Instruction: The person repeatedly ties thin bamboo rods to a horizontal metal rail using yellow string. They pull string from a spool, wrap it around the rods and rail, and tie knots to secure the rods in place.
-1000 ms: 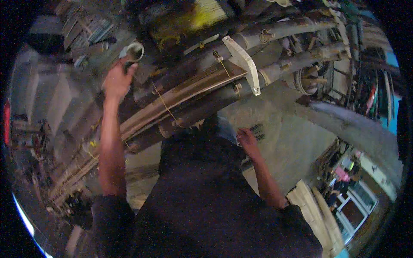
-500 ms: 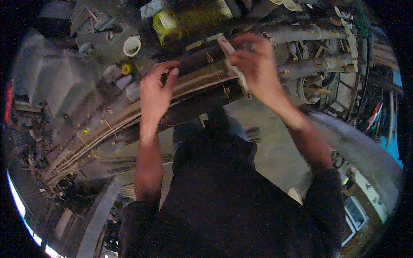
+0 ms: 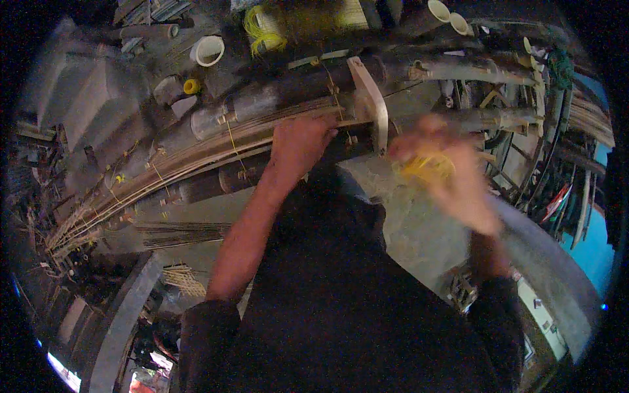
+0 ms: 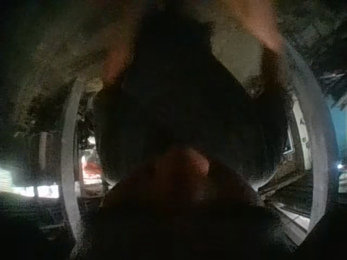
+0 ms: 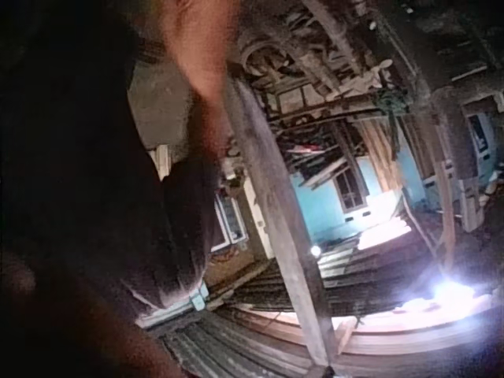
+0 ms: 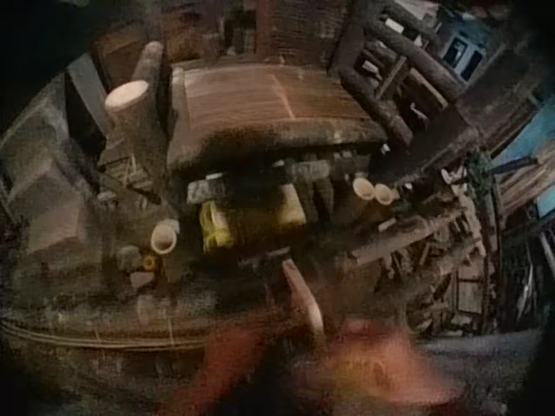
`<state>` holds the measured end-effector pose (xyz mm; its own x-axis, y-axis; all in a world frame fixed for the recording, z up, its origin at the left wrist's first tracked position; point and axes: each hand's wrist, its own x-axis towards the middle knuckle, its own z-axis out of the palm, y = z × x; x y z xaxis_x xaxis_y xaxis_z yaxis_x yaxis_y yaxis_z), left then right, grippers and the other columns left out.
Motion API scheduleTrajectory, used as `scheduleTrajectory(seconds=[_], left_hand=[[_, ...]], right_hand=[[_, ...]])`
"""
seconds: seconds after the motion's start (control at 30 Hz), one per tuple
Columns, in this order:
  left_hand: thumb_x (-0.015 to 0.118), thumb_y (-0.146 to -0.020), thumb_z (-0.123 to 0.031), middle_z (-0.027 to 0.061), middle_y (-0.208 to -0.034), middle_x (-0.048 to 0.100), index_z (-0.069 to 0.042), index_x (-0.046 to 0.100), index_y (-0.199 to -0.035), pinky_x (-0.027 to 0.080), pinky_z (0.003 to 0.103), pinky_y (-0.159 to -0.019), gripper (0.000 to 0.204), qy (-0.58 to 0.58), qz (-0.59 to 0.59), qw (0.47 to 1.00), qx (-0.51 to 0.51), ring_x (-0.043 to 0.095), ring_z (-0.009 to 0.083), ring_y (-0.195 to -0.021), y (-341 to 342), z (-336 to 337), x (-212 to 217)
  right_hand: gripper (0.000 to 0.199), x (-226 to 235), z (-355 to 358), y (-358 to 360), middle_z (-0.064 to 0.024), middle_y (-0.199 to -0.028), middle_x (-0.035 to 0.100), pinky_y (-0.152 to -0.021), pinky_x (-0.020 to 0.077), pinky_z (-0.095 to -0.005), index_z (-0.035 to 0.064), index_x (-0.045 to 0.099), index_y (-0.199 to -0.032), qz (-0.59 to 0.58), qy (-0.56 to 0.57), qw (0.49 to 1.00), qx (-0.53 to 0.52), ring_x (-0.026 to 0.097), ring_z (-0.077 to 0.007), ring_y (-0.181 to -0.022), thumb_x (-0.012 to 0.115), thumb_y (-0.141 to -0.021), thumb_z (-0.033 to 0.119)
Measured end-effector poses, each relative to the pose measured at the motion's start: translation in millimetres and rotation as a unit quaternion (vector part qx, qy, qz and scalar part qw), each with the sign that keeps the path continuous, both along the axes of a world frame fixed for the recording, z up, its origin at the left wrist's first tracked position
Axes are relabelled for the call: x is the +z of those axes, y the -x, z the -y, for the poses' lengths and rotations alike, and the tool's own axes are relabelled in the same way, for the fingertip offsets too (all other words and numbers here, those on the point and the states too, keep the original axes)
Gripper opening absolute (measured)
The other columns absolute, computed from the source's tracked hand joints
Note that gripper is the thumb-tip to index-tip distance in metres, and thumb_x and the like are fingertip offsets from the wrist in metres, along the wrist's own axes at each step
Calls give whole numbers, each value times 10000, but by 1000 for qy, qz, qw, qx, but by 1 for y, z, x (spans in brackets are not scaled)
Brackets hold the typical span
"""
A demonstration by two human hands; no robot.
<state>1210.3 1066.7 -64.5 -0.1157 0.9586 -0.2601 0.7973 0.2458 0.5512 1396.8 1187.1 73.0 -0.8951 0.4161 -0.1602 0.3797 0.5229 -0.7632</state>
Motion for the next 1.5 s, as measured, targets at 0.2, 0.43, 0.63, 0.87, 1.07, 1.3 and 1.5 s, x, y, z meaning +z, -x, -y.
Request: scheduleTrajectory(seconds=[0.2,0.43,0.63,0.87,1.07,1.3,1.5], left_hand=[[620,-843,-251,111,-967,673,-174,673,-1014,516,458,-714,196,-168,-87,979,71,647,319,-831,-21,-2,-20],[623,-831,-243,115,-773,666,-149,664,-960,524,442,-633,165,-161,-78,983,29,646,318,-705,-25,-6,-25],[616,-831,-232,112,-758,661,-109,667,-879,514,443,-642,141,-102,-70,989,78,646,318,-710,-25,0,-19],[501,-944,-293,104,-745,654,-24,655,-937,467,360,-676,310,-162,205,954,144,603,210,-678,14,-92,56],[396,-949,-443,181,-993,670,-59,630,-1099,465,440,-780,474,-5,111,984,139,631,324,-858,82,-151,-75],[463,-950,-436,167,-1000,675,-102,644,-1145,479,387,-819,427,-140,-14,990,14,642,297,-932,252,-37,-15],[596,-902,-349,151,-937,682,-71,660,-1082,487,364,-778,337,-106,-5,989,105,651,277,-865,326,148,37]], right_hand=[[198,10,-27,168,-174,-1104,620,-757,513,-393,18,626,-957,-75,-187,937,287,620,-353,-931,601,-816,154],[279,-158,-99,137,-149,-1035,624,-788,486,-407,31,574,-1125,29,-77,989,126,609,-284,-943,567,-915,214],[179,-75,61,4,-126,-944,613,-705,488,-403,69,530,-1048,-81,270,958,56,612,-267,-829,520,-939,210],[261,-179,130,13,-203,-810,655,-652,523,-527,131,543,-1141,206,70,975,51,657,-387,-720,527,-905,242],[310,-180,104,1,-220,-1093,594,-847,499,-472,116,616,-1059,117,20,984,132,585,-405,-995,632,-752,158],[434,53,184,67,-214,-1253,529,-1019,396,-494,49,599,-1158,-308,16,923,230,491,-402,-1172,601,-751,199],[565,-64,294,160,-199,-1408,383,-1054,366,-464,16,452,-1323,40,149,988,-1,409,-361,-1292,638,-809,160]])
